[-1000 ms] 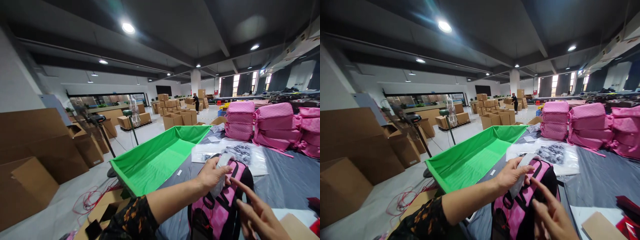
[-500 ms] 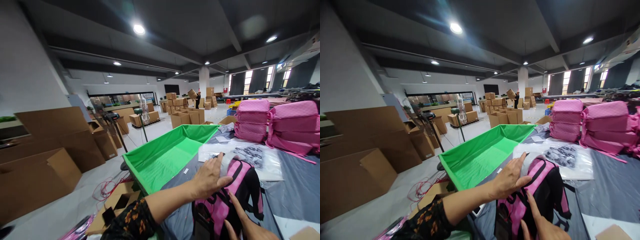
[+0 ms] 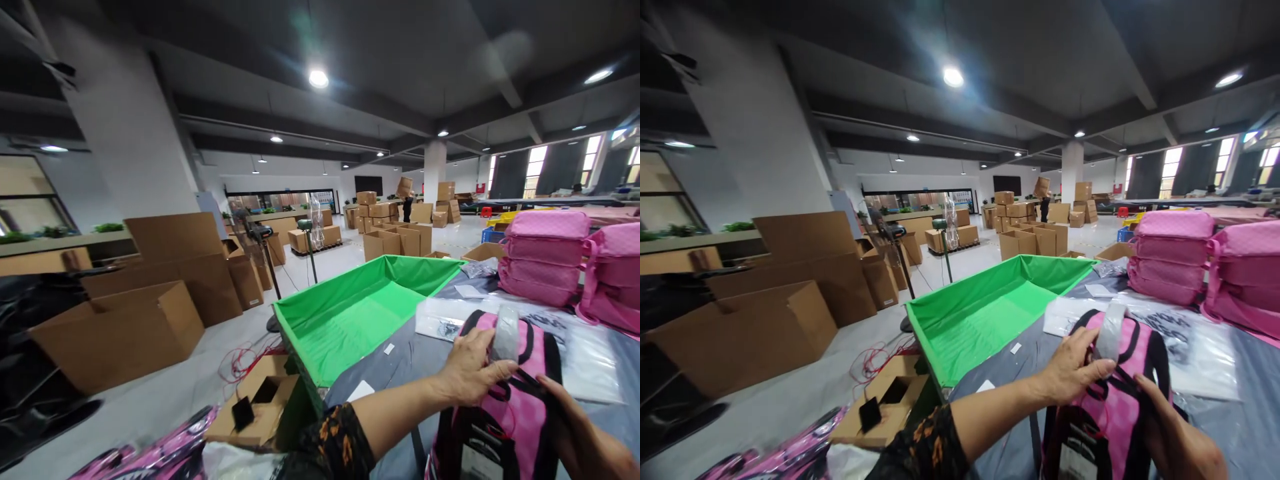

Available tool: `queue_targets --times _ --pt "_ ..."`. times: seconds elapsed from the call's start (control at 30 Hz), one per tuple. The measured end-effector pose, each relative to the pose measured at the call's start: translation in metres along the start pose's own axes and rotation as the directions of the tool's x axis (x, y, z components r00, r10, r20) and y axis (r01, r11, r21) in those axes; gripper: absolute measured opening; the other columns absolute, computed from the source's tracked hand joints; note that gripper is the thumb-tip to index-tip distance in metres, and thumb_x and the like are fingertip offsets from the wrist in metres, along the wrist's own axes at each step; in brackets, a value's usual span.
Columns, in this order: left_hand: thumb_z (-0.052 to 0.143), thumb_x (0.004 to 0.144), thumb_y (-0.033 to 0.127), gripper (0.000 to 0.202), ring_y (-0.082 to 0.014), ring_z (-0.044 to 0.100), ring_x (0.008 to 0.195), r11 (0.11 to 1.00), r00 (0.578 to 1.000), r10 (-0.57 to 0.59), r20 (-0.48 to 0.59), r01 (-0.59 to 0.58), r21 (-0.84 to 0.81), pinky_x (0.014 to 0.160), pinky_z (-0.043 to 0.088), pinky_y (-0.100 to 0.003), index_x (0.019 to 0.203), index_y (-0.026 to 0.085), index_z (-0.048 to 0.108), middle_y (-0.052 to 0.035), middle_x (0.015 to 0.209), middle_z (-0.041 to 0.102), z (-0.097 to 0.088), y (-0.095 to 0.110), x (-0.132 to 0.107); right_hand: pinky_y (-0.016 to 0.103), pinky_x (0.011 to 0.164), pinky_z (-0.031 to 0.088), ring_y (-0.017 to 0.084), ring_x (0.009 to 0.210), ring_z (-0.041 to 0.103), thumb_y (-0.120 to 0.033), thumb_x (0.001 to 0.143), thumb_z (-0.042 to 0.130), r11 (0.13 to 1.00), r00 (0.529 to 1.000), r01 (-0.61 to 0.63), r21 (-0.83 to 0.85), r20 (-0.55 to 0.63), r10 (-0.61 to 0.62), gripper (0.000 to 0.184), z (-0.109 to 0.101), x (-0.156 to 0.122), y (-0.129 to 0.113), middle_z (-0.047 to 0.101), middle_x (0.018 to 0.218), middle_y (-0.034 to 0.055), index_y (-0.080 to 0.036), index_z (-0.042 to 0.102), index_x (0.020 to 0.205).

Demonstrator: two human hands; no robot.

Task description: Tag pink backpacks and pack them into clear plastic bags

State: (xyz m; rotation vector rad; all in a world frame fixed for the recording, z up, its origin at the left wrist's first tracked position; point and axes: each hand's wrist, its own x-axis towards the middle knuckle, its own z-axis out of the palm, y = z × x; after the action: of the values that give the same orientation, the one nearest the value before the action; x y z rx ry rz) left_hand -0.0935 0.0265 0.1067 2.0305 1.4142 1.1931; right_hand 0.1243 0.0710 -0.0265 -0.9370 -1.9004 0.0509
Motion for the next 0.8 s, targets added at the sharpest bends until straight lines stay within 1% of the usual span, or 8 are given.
queue_targets --times 0.1,0.2,0.33,0.43,0.5,0.6,0.7,0.8 --pt "0.071 0.085 0.037 0.025 -0.0199 0.057 0.081 0.997 0.991 -0.056 -0.120 0.049 -0.065 0.082 0.047 -0.031 0.101 0.019 0.067 -0.0028 0.090 0.063 0.010 -0.004 -0.001 0.032 0.058 0.054 0.022 0.062 0.072 -0.031 0.100 0.044 0.994 0.994 0.108 -0.013 0.017 -0.108 0.041 -0.009 0.005 -0.018 0.078 0.107 0.0103 -0.024 0.059 0.137" --pt "0.075 0.079 0.033 0.026 -0.0150 0.055 0.071 0.979 0.984 -0.136 -0.117 0.115 -0.167 0.073 0.045 -0.026 0.096 0.021 0.060 0.0032 0.080 0.061 0.017 -0.006 -0.012 0.023 0.062 0.056 0.017 0.073 0.074 -0.027 0.102 0.046 0.982 0.986 0.167 0.089 -0.006 -0.167 0.043 -0.021 -0.007 -0.038 0.077 0.110 0.0069 -0.026 0.053 0.144" --pt "0.065 0.079 0.029 0.034 -0.0146 0.056 0.068 0.982 0.950 -0.186 -0.249 0.168 -0.090 0.068 0.044 -0.026 0.110 0.021 0.053 0.0019 0.083 0.062 0.015 -0.007 -0.033 0.021 0.057 0.054 0.012 0.055 0.065 -0.035 0.104 0.043 0.975 0.991 -0.129 0.180 0.049 0.122 0.040 -0.031 -0.091 -0.041 0.071 0.076 -0.0015 -0.024 0.055 0.141" --pt "0.060 0.080 0.027 0.056 -0.0169 0.057 0.065 0.968 0.908 -0.132 -0.398 0.204 0.144 0.065 0.043 -0.028 0.133 0.021 0.045 0.0022 0.081 0.061 0.007 -0.005 -0.045 0.025 0.060 0.057 0.016 0.058 0.069 -0.048 0.102 0.041 0.841 0.841 -0.533 0.096 0.171 0.514 0.040 -0.032 -0.200 -0.036 0.072 0.069 0.0006 -0.023 0.071 0.111" --pt "0.058 0.081 0.025 0.059 -0.0171 0.055 0.060 0.923 0.923 -0.066 -0.378 0.200 0.328 0.063 0.041 -0.028 0.139 0.022 0.044 0.0034 0.077 0.059 0.001 -0.002 -0.048 0.029 0.066 0.060 0.021 0.067 0.074 -0.056 0.097 0.043 0.728 0.711 -0.685 0.004 0.222 0.667 0.045 -0.039 -0.275 -0.033 0.077 0.076 0.0045 -0.024 0.075 0.092" --pt "0.056 0.085 0.026 0.045 -0.0189 0.058 0.067 0.835 0.961 0.053 -0.273 0.107 0.539 0.067 0.044 -0.030 0.129 0.023 0.055 -0.0011 0.086 0.064 -0.002 0.006 -0.048 0.037 0.073 0.063 0.030 0.081 0.078 -0.064 0.085 0.047 0.576 0.565 -0.806 -0.135 0.117 0.817 0.048 -0.069 -0.355 -0.024 0.080 0.086 0.0084 -0.026 0.076 0.083" --pt "0.054 0.090 0.028 0.032 -0.0205 0.062 0.076 0.799 0.968 0.134 -0.210 0.020 0.601 0.072 0.049 -0.032 0.122 0.023 0.060 -0.0052 0.099 0.066 0.000 0.011 -0.047 0.044 0.067 0.062 0.034 0.075 0.076 -0.064 0.080 0.042 0.432 0.452 -0.877 -0.210 -0.056 0.890 0.050 -0.108 -0.387 -0.004 0.079 0.084 0.0134 -0.024 0.072 0.081" --pt "0.055 0.096 0.041 0.043 -0.0235 0.064 0.089 0.779 0.967 0.206 -0.151 -0.068 0.624 0.076 0.053 -0.035 0.137 0.025 0.055 -0.0103 0.120 0.062 -0.003 0.008 -0.045 0.047 0.066 0.059 0.033 0.070 0.072 -0.065 0.074 0.040 0.331 0.376 -0.915 -0.230 -0.193 0.906 0.050 -0.134 -0.389 0.026 0.075 0.085 0.0163 -0.023 0.068 0.082"
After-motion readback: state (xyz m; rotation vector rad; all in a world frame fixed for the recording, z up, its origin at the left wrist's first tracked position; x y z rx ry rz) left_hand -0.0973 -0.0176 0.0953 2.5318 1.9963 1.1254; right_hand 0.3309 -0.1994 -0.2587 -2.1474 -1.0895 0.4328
